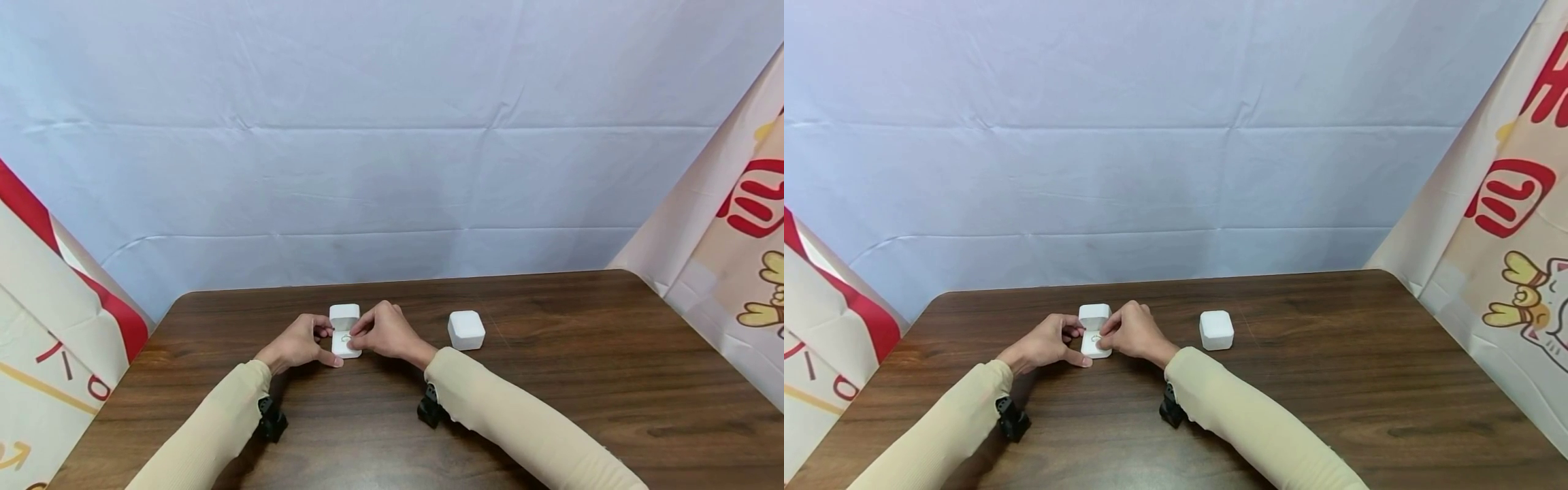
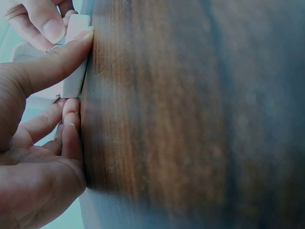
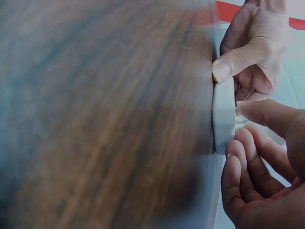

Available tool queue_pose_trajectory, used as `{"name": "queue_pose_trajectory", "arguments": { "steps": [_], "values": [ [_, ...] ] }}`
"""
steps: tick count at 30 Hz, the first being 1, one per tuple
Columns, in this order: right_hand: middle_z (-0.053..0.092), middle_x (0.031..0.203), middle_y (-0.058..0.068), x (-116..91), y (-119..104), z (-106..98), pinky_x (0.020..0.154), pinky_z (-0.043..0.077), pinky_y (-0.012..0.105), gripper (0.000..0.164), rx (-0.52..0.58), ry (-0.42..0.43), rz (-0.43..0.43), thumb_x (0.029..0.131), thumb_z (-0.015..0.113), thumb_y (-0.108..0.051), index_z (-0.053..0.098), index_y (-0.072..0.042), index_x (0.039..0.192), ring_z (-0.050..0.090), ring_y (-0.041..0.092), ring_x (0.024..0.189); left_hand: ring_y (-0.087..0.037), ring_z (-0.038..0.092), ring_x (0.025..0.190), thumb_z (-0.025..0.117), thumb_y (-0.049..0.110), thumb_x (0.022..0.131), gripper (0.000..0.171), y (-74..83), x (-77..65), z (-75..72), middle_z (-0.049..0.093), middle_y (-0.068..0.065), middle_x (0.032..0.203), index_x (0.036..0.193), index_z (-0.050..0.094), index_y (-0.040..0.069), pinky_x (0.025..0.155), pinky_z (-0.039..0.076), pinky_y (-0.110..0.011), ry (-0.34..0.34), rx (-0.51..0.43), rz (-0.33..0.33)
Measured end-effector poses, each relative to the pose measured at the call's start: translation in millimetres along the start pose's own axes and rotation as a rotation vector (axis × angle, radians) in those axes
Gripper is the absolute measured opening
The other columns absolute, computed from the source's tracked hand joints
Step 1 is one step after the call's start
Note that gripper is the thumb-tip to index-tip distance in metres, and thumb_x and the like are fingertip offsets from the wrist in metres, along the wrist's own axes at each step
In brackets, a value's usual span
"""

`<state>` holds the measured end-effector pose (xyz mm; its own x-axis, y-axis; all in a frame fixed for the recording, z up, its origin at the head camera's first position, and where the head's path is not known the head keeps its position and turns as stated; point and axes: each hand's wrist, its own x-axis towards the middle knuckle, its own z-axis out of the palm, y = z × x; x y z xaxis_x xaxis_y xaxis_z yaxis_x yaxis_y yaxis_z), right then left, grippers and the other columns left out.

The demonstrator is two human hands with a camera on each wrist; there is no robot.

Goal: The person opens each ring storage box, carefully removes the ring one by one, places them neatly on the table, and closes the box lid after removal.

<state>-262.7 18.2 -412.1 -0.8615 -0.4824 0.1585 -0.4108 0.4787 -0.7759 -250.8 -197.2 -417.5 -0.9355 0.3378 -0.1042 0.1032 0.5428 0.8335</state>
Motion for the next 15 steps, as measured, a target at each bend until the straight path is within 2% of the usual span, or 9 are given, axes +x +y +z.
{"name": "queue_pose_trajectory", "arguments": {
  "steps": [9, 15],
  "values": [
    [0.075, 0.075, -0.006, 1.8, 1.1, 2.5, 0.067, 0.053, 0.024, 0.007, -0.016, 0.003, 0.003, 0.080, 0.086, -0.008, 0.082, -0.011, 0.086, 0.066, 0.003, 0.069, -0.024, 0.048, 0.086, 0.093, 0.003, 0.069, 0.043, 0.0, -0.4, 0.3, 0.056, -0.010, 0.094, 0.100, 0.064, -0.001, 0.075, 0.040, -0.035, -0.009, -0.002, 0.024],
    [0.076, 0.080, -0.004, 1.6, 1.6, 4.0, 0.069, 0.053, 0.025, 0.006, -0.030, 0.009, -0.007, 0.082, 0.085, -0.008, 0.083, -0.013, 0.084, 0.066, 0.006, 0.075, -0.024, 0.049, 0.087, 0.094, 0.004, 0.069, 0.043, 0.4, -0.5, 0.4, 0.057, -0.010, 0.095, 0.100, 0.064, -0.001, 0.076, 0.040, -0.035, -0.005, -0.001, 0.026]
  ]
}}
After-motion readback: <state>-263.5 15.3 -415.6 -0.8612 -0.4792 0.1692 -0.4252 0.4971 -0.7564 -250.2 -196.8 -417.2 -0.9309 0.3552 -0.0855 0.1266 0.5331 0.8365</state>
